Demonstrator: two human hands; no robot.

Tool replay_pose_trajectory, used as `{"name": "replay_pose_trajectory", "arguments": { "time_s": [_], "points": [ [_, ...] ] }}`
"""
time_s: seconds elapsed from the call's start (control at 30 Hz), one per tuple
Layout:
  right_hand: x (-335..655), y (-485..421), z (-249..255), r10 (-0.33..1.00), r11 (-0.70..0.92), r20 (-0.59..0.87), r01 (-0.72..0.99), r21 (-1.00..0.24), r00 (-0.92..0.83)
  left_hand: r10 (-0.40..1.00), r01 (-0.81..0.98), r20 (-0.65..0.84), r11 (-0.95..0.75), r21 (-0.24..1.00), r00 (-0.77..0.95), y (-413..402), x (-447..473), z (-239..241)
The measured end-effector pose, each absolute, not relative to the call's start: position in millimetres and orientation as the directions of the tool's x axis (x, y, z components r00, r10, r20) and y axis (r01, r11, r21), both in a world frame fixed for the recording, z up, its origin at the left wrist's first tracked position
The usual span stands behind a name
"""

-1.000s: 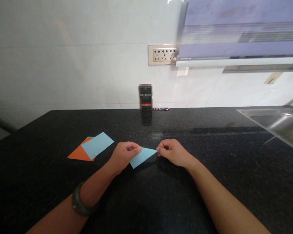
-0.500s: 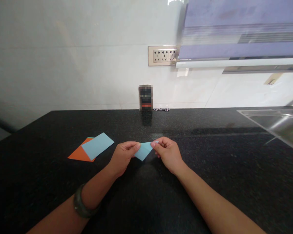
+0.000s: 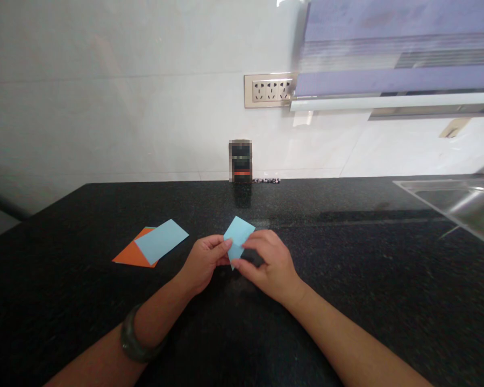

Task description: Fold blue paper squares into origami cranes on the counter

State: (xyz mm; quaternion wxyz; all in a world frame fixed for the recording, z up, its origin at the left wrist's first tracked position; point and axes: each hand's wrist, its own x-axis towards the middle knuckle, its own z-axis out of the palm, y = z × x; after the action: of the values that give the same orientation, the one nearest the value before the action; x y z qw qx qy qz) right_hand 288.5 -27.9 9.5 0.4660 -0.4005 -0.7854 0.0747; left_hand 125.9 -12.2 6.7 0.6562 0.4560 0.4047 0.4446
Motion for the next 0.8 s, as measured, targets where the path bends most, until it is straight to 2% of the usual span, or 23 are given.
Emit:
{"name": "replay_pose_trajectory", "arguments": {
  "time_s": [0.07, 0.1, 0.17, 0.23, 0.33, 0.53, 0.7, 0.8],
  "points": [
    [290.5, -23.1, 7.0, 0.85, 0.414, 0.521, 0.51, -0.754, 0.08, 0.933, -0.179, -0.148, 0.216, 0.96, 0.329, -12.0, 125.9, 5.0],
    [291.5, -20.8, 5.9, 0.906, 0.317, 0.4, 0.409, -0.856, 0.136, 0.922, -0.159, -0.155, 0.223, 0.962, 0.354, -12.2, 126.1, 4.3],
    [293.0, -17.7, 4.6, 0.989, 0.132, 0.141, 0.184, -0.974, 0.034, 0.906, -0.119, -0.154, 0.216, 0.969, 0.393, -12.8, 126.8, 3.3],
    [293.6, -17.2, 4.4, 0.993, 0.025, 0.015, 0.089, -0.996, -0.114, 0.902, -0.096, -0.145, 0.199, 0.975, 0.407, -13.2, 127.0, 2.9],
    [294.0, -18.9, 4.7, 0.99, 0.016, 0.006, 0.072, -0.997, -0.138, 0.92, -0.108, -0.152, 0.203, 0.973, 0.36, -12.7, 126.2, 3.7],
    [296.3, -18.3, 2.9, 0.993, 0.046, 0.027, 0.164, -0.985, -0.114, 0.921, -0.107, -0.182, 0.231, 0.967, 0.344, -11.2, 124.7, 5.2],
    [297.5, -17.5, 0.0, 0.986, 0.143, 0.113, 0.264, -0.954, -0.125, 0.894, -0.134, -0.196, 0.269, 0.954, 0.403, -11.1, 124.9, 3.7],
    [298.9, -17.4, -0.3, 0.968, 0.246, 0.215, 0.34, -0.908, -0.126, 0.884, -0.167, -0.202, 0.295, 0.941, 0.422, -10.2, 124.1, 1.3]
  ]
}}
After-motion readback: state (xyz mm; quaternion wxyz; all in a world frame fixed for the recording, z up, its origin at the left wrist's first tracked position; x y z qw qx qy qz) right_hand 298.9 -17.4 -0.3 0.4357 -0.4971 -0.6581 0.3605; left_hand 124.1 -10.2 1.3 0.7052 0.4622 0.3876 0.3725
